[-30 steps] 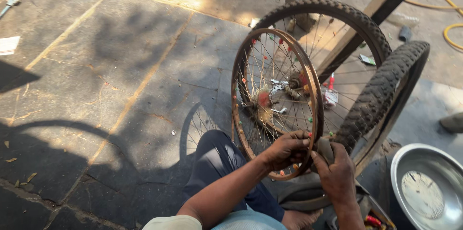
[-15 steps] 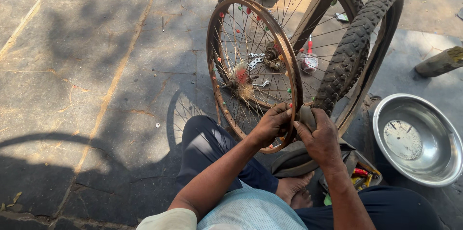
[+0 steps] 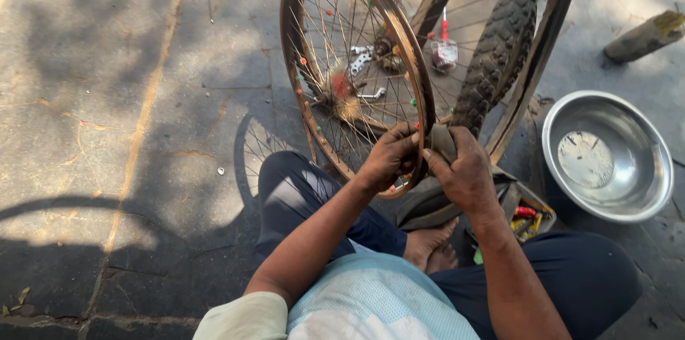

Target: The person sits on the ground with a bicycle wheel and works the tire off the rim by hand, using a metal lever to pry the tire bead over the rim edge. They pull the inner tube out from inside the tire and continue working the tire and rim apart.

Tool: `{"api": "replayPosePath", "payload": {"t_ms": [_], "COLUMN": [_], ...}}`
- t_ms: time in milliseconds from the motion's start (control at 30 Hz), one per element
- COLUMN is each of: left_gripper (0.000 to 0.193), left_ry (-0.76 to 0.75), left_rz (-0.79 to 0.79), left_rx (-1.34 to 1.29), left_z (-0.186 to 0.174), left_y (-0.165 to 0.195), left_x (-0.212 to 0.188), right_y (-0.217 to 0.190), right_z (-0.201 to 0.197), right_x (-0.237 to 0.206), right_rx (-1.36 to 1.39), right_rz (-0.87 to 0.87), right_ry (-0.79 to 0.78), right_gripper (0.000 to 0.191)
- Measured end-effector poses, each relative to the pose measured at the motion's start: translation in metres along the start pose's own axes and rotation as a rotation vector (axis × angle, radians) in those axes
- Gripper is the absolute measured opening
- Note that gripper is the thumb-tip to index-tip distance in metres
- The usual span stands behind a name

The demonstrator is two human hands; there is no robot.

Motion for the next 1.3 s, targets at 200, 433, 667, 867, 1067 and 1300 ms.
{"api": "replayPosePath", "payload": {"t_ms": [200, 433, 667, 867, 1067, 1300], "left_gripper": [0.023, 0.030, 0.025, 0.030, 0.025, 0.027], "left_ry": [0.020, 0.024, -0.022, 0.038, -0.035, -0.017], "left_rz": [0.017, 0.044, -0.014, 0.071, -0.056, -0.003], "left_rx": [0.053, 0.032, -0.011, 0.108, 0.019, 0.062], "left_z": [-0.006, -0.002, 0.002, 0.008, 0.004, 0.003], "left_y": [-0.011, -0.011, 0.000, -0.006, 0.001, -0.002], "left_x": [0.003, -0.002, -0.007, -0.004, -0.007, -0.007], "right_y": [0.002, -0.001, 0.000, -0.001, 0.001, 0.000], "right_z": [-0.001, 0.000, -0.003, -0.003, -0.003, -0.005], "right_x": [-0.003, -0.007, -0.008, -0.008, -0.009, -0.010], "right_rx": [0.005, -0.013, 0.015, -0.002, 0.028, 0.035], "right_rz": [0.030, -0.032, -0.030, -0.016, 0.023, 0.020], "right_ry": [-0.011, 0.018, 0.001, -0.003, -0.034, -0.030], "right_gripper": [0.039, 0.039, 0.041, 0.042, 0.043, 0.042]}}
Point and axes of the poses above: each hand's wrist, its own x-axis towards the middle knuckle, its own z-axis out of the palm, y = z × x, the point moved 3 cm from there along x, towards the middle knuckle, and after that the axes turned 4 degrees about -y, right-handed, at the moved point
